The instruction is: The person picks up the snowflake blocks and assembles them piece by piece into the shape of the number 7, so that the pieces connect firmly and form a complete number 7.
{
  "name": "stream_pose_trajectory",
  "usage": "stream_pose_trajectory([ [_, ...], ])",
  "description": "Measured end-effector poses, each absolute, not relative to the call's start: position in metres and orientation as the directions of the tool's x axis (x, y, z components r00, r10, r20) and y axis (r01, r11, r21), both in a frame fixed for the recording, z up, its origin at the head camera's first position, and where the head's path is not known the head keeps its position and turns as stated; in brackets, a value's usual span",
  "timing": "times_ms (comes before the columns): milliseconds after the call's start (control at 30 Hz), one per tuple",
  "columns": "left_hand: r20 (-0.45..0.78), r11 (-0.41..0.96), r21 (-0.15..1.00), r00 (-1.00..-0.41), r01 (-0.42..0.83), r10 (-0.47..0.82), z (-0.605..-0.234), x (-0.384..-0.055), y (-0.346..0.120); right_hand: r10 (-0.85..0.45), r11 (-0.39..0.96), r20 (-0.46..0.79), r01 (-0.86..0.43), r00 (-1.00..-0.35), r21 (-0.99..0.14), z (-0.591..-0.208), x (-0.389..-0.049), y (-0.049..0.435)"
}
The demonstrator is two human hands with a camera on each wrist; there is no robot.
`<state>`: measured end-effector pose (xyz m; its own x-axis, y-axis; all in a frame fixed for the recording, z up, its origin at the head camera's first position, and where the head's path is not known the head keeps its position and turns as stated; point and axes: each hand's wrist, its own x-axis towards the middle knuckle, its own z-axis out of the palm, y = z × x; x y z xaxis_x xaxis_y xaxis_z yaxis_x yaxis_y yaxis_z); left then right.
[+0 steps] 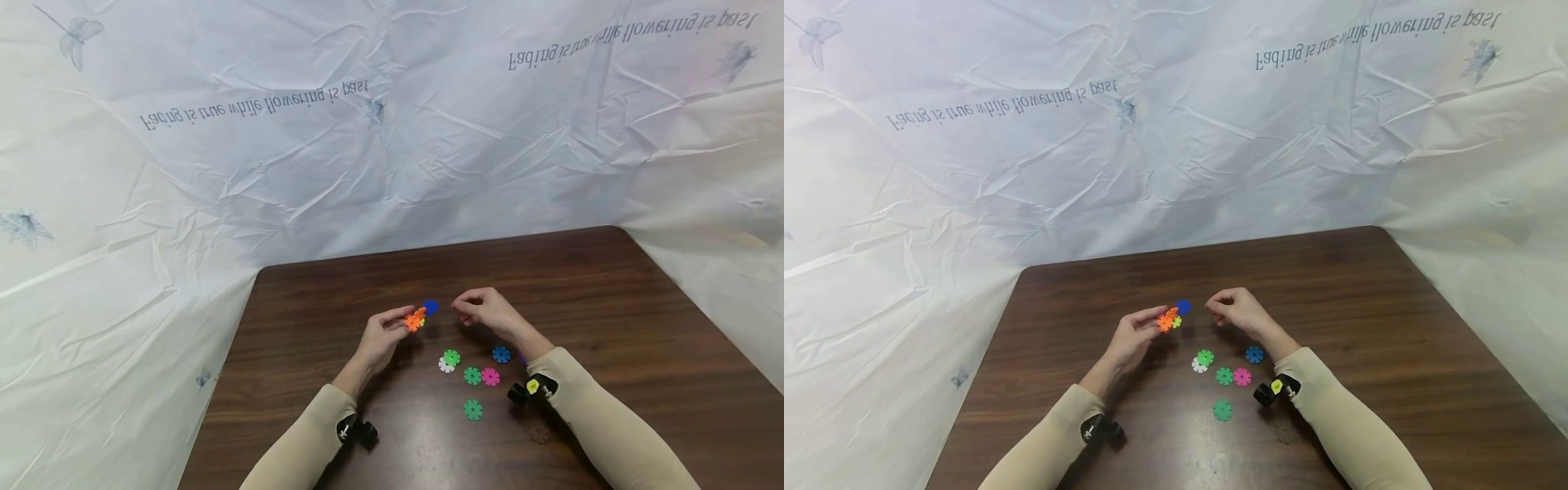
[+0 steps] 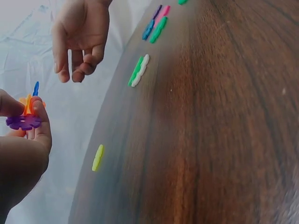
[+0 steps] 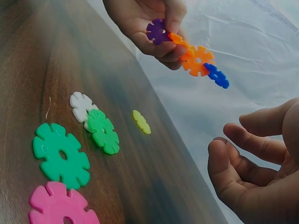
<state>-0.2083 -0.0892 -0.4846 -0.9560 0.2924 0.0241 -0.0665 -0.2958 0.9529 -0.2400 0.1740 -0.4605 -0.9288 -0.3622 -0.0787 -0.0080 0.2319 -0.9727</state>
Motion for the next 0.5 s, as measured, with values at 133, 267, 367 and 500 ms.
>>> stream_pose_trajectory([
  [133, 0.022, -0.32, 0.944, -0.955, -0.078, 0.295, -0.485, -0.209, -0.088, -0.376, 0.269, -0.071, -0.036, -0.924, -0.962, -0.462, -0.242, 0.167],
  [267, 0.025, -0.376, 0.923, -0.959, -0.086, 0.282, -0.485, -0.209, -0.086, -0.376, 0.371, -0.068, -0.083, -0.924, -0.925, -0.464, -0.243, 0.157],
  [367, 0.014, -0.409, 0.906, -0.957, -0.112, 0.291, -0.483, -0.208, -0.086, -0.369, 0.459, -0.06, -0.125, -0.927, -0.88, -0.467, -0.245, 0.147],
  [500, 0.004, -0.427, 0.895, -0.952, -0.133, 0.305, -0.482, -0.207, -0.085, -0.368, 0.538, -0.03, -0.187, -0.929, -0.822, -0.471, -0.249, 0.132],
])
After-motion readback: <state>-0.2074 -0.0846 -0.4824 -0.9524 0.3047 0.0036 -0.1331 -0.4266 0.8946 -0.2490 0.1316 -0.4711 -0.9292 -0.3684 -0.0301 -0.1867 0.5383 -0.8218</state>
